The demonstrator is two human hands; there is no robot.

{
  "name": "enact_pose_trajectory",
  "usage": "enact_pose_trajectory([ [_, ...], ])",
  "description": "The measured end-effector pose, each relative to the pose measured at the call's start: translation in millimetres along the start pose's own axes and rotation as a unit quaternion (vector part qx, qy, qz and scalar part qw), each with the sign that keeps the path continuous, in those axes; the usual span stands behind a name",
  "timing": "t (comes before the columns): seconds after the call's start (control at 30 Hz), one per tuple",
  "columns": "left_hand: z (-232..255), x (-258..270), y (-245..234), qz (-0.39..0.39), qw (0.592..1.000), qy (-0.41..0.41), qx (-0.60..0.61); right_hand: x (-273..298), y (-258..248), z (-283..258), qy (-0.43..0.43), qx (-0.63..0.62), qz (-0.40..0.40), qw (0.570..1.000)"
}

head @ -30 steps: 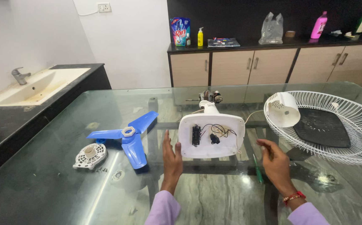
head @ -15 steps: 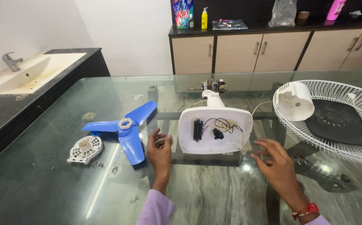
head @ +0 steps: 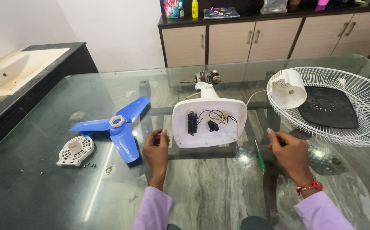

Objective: The person reassembles a disassembled electric fan on a glass table. They attach the motor to the base, then fit the rear grill and secure it with a screwdriver. The fan blades and front grill remain on the table.

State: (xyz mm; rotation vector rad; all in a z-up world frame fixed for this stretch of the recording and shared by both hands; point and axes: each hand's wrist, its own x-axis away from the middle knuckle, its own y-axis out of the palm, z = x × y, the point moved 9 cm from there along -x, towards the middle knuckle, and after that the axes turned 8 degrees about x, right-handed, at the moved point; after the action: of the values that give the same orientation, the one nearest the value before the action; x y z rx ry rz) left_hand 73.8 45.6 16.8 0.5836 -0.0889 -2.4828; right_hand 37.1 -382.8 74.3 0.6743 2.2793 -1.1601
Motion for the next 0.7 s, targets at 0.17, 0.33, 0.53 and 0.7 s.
enact_pose_trajectory([
  [0.17,-8.4,-0.5,-0.9,-0.009,0.999,-0.035,0.0,3.1,7.8,5.0,0.018,0.017,-0.014,1.0],
  [0.33,-18.5,-0.8,-2.9,-0.01,0.997,-0.07,0.023,6.1,17.9,3.4,-0.003,0.017,-0.03,0.999],
  [0.53,-21.8,-0.4,-0.1,-0.024,0.996,-0.081,0.02,4.7,16.9,11.4,0.01,0.02,-0.027,0.999],
  [0.7,-22.0,-0.2,1.2,-0.03,0.996,-0.08,0.033,0.6,5.3,18.6,0.029,0.014,0.002,0.999],
])
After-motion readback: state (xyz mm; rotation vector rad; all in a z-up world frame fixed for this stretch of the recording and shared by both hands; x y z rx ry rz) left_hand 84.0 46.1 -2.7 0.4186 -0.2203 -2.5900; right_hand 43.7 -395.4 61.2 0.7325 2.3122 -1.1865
